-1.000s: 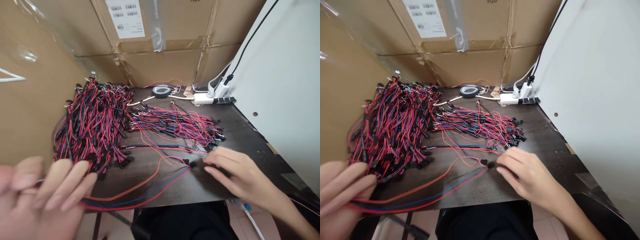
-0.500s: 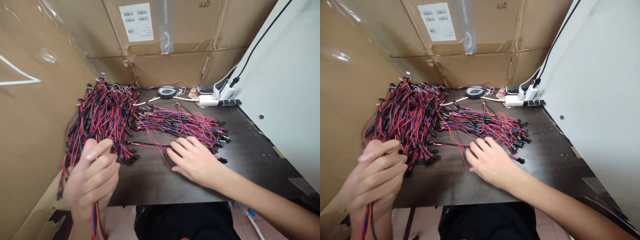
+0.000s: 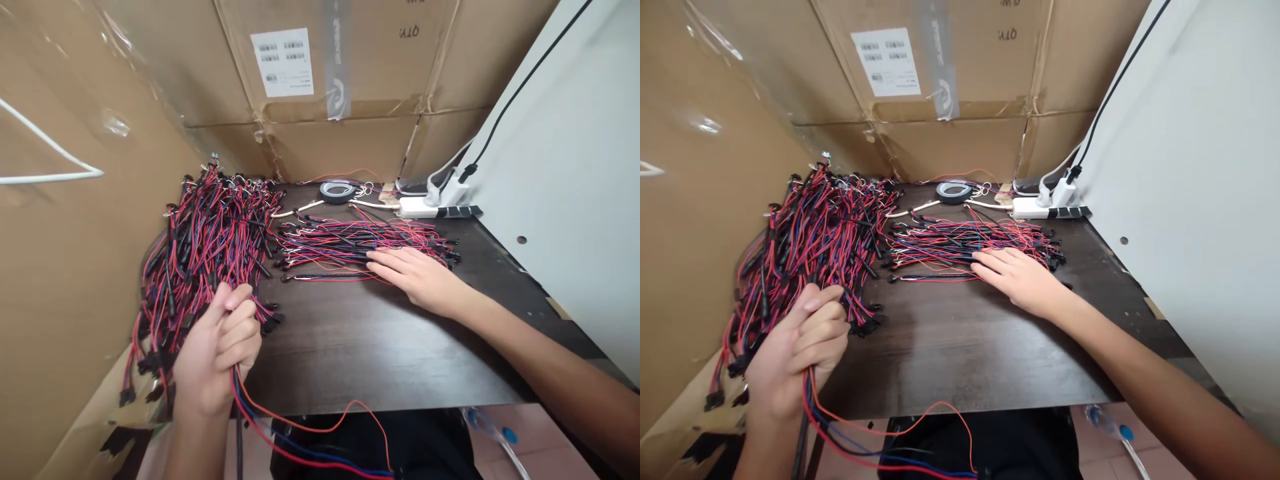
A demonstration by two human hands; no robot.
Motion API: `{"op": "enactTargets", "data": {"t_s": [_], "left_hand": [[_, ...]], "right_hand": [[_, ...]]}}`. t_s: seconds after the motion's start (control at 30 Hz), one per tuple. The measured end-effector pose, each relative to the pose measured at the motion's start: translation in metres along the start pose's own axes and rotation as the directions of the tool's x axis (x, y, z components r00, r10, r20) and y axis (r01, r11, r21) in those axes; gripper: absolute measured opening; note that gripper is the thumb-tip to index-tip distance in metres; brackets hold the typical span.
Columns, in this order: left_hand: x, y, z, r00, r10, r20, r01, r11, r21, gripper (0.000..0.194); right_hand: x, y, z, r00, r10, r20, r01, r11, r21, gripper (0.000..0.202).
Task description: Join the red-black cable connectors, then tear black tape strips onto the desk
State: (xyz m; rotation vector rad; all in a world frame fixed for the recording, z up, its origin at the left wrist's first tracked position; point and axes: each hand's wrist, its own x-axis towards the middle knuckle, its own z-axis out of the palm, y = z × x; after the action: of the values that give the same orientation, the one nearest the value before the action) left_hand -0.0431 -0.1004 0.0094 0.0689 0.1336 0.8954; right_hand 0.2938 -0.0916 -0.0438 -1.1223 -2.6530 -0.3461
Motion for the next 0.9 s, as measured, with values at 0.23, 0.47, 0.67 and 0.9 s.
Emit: {"op": "enactTargets", "data": {"t_s": [0.23,0.47,0.67,0.9], "left_hand": [[0.011,-0.005,-0.001,0.998,0.037,-0.04,-0.038,0.999,-0.005,0.037],[0.04,-0.022,0.026,0.952,0.27,-0.141,-0.258,0.961,0.097,0.044],[0.064,-0.053,0.038,0.935,0.335,-0.116,-0.274,0.891,0.362,0.05],[0.051,-0.042,0.035,0.844,0.535,-0.044,-0.44,0.736,0.515,0.05]], "right_hand": [[-0.007,0.017,-0.005,0.993,-0.073,-0.096,0.055,0.983,-0.176,0.033],[0.025,-0.044,-0.034,0.894,0.271,-0.357,-0.119,0.912,0.393,0.02],[0.059,-0.088,-0.042,0.871,0.087,0.484,-0.451,-0.25,0.857,0.05],[0.035,-0.076,-0.036,0.794,0.018,0.607,-0.57,-0.322,0.756,0.035]]}}
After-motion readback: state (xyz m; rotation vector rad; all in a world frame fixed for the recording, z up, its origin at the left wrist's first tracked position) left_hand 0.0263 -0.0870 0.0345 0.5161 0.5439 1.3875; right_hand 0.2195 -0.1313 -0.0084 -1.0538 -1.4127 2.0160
